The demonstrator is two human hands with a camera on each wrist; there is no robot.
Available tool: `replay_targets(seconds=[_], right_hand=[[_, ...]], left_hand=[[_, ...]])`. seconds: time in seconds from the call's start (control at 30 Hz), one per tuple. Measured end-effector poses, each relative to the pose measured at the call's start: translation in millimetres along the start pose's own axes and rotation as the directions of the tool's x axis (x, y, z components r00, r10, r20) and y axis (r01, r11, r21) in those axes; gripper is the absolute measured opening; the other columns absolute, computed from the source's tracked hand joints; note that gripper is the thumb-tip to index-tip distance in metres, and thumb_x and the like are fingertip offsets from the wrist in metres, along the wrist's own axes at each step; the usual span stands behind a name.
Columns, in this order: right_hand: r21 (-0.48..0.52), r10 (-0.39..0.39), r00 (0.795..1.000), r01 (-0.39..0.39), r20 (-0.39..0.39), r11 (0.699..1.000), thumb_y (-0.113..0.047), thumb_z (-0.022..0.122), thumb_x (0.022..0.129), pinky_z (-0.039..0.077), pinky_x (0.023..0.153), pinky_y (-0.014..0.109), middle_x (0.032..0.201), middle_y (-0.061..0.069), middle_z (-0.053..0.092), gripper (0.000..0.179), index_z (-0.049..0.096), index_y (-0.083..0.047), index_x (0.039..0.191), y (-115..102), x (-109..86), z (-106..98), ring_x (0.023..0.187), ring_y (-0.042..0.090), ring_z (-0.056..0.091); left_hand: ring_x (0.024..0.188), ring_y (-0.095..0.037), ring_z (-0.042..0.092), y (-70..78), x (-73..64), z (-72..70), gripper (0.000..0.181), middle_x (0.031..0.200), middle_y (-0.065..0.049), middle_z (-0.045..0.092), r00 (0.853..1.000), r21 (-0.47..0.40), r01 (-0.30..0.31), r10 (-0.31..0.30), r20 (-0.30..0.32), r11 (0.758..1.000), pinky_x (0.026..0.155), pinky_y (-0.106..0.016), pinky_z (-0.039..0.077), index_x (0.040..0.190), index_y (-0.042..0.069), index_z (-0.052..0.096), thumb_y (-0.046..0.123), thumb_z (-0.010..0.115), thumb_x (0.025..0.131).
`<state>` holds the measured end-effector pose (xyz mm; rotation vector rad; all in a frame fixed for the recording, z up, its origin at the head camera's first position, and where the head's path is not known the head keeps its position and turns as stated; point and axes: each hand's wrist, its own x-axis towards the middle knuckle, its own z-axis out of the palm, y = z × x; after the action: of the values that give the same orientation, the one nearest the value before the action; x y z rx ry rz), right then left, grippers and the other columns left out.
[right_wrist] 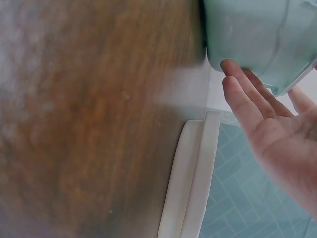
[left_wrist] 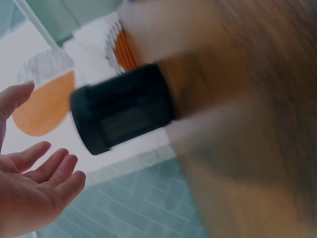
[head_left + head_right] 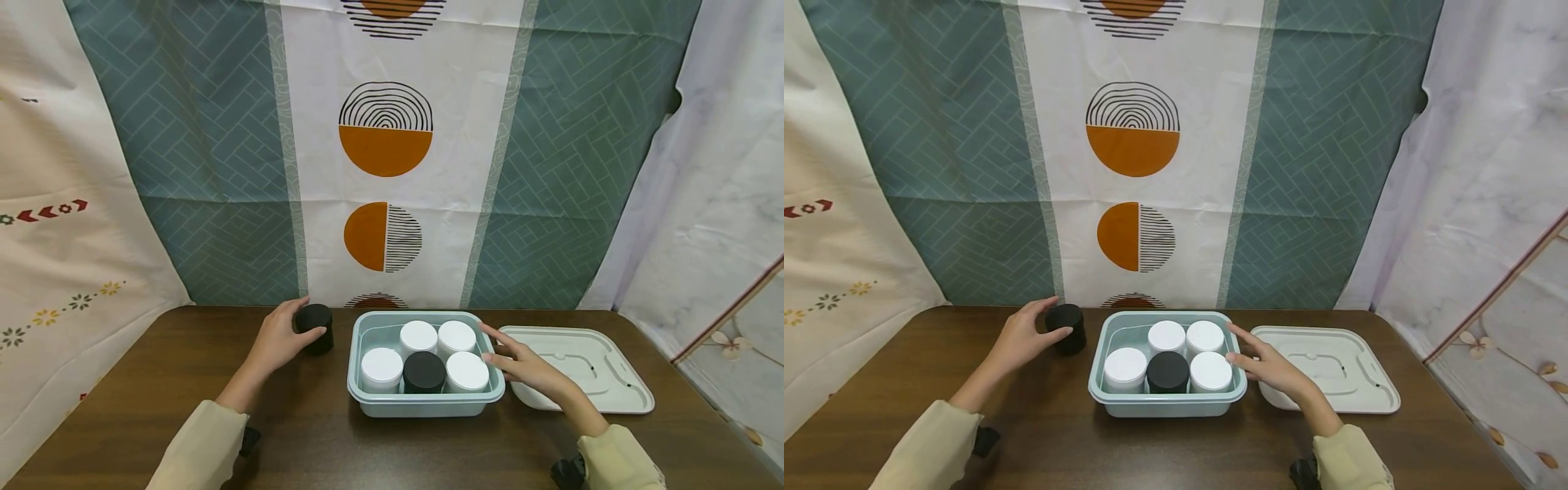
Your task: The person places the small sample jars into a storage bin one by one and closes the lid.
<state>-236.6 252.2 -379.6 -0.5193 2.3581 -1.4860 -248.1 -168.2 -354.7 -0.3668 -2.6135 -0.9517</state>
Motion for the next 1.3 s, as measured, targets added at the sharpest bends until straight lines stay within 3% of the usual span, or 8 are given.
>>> replay_targets(seconds=[0.43,0.77,1.03,1.3], right_hand=[[0.003,0.003,1.0,-0.003,0.005,1.0,-0.025,0.051,0.093,0.045,0.087,0.048,0.136,0.037,0.026,0.067,0.014,-0.011,0.147,-2.5,-0.3,0.2,0.118,0.042,0.042],[0.002,-0.001,1.0,0.001,0.003,1.0,-0.024,0.052,0.093,0.046,0.086,0.046,0.135,0.038,0.027,0.067,0.014,-0.011,0.147,-1.1,0.2,0.1,0.118,0.041,0.043],[0.008,0.001,1.0,-0.001,0.001,1.0,-0.024,0.052,0.093,0.046,0.086,0.046,0.136,0.038,0.025,0.067,0.014,-0.01,0.147,0.4,1.3,0.9,0.118,0.042,0.042],[0.003,-0.002,1.0,0.002,-0.003,1.0,-0.024,0.052,0.093,0.046,0.086,0.046,0.135,0.038,0.026,0.067,0.014,-0.011,0.147,1.1,0.7,-0.2,0.118,0.042,0.043]], left_hand=[[0.112,-0.048,0.042,-22.2,13.0,13.9,0.07,0.126,-0.033,0.044,0.987,0.062,0.139,-0.144,0.076,0.988,0.089,-0.057,0.038,0.129,-0.01,0.042,0.029,0.069,0.078],[0.112,-0.047,0.044,-22.1,15.3,18.0,0.07,0.125,-0.032,0.047,0.984,0.081,0.162,-0.167,0.059,0.983,0.087,-0.055,0.039,0.129,-0.009,0.043,0.031,0.069,0.077],[0.112,-0.047,0.043,-13.5,13.9,14.8,0.068,0.125,-0.029,0.048,0.99,0.034,0.14,-0.139,-0.022,0.99,0.089,-0.056,0.037,0.128,-0.005,0.047,0.033,0.07,0.076],[0.107,-0.042,0.048,10.5,15.6,5.6,0.065,0.123,-0.024,0.051,0.985,-0.042,0.083,-0.088,-0.147,0.996,0.086,-0.053,0.039,0.125,-0.001,0.051,0.031,0.073,0.073]])
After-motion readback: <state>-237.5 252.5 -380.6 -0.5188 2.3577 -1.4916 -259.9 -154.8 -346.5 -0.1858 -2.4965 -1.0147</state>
